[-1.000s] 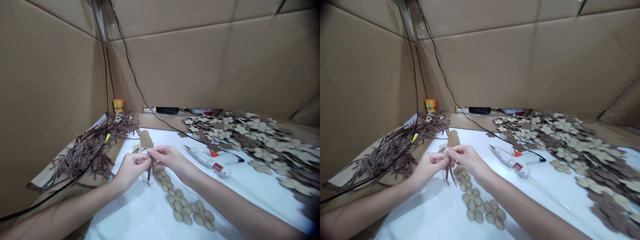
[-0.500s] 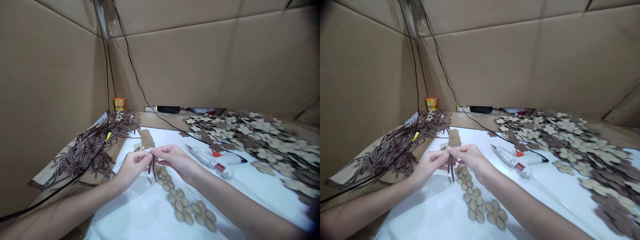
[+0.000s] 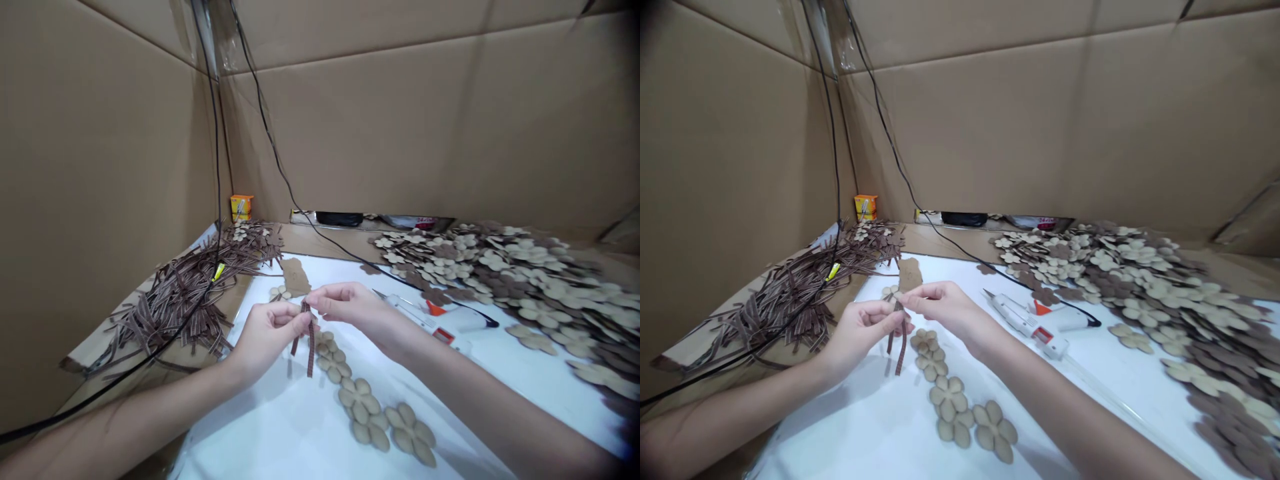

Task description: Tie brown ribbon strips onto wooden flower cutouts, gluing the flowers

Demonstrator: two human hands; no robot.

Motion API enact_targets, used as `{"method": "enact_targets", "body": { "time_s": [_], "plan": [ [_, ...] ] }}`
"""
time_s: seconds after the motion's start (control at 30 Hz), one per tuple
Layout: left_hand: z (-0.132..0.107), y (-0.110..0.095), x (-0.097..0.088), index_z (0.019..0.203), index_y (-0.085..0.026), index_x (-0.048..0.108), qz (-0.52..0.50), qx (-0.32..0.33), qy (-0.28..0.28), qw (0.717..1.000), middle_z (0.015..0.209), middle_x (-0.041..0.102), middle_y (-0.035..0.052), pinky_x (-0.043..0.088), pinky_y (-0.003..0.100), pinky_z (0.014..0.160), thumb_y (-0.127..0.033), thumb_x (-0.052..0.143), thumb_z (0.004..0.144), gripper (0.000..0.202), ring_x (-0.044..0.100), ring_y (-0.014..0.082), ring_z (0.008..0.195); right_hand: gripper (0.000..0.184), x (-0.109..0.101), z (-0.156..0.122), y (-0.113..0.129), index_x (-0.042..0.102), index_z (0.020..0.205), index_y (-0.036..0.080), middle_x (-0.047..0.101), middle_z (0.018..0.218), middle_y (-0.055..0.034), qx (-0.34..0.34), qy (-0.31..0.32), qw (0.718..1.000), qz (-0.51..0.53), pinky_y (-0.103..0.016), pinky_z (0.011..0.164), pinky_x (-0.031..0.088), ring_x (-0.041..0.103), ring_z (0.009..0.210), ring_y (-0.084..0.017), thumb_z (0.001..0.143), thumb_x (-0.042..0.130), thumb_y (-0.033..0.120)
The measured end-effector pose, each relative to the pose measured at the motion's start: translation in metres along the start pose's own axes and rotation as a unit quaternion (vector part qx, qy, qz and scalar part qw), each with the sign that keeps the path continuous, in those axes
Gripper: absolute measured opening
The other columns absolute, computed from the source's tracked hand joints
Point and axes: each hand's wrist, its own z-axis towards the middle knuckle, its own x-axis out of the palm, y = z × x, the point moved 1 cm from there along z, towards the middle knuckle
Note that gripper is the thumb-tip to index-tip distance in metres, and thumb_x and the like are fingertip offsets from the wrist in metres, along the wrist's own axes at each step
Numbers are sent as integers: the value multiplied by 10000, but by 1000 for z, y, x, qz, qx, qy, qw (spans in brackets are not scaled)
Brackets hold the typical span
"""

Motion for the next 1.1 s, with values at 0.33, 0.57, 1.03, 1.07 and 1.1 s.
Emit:
{"method": "enact_targets", "body": {
  "time_s": [0.33,0.57,1.03,1.07,1.1],
  "plan": [
    [1,3,0,762,-120,696,-4,-2,8,1000,717,678,56,442,225,586,-366,629,744,256,591,139,646,244,4,0,0,654,628,161,601,591,0,-40,17,999,21,-278,651,386,526,619,-138,712,644,390],
    [2,2,1,891,-115,674,-82,-12,-23,996,854,690,87,493,291,744,-338,672,718,282,635,183,795,222,8,-1,0,662,622,161,622,628,-5,-62,-29,997,34,-284,690,402,551,665,-148,712,646,363],
    [-3,3,1,887,-120,704,-82,12,-52,995,843,706,85,498,316,779,-342,635,760,264,646,205,806,221,24,-4,-8,656,675,159,616,655,-4,-77,-115,986,97,-273,681,416,539,666,-140,741,618,366],
    [-2,4,1,890,-122,704,-94,11,-51,994,844,705,86,498,326,781,-350,623,768,272,648,209,802,221,24,-4,-8,658,679,159,618,654,-4,-77,-114,985,100,-277,678,418,539,660,-141,742,618,368],
    [-2,4,1,897,-122,703,-109,8,-50,993,844,705,89,498,336,784,-361,608,778,284,649,213,799,221,24,-4,-8,661,685,161,624,660,-5,-76,-114,985,102,-281,680,420,542,662,-143,742,618,370]
  ]
}}
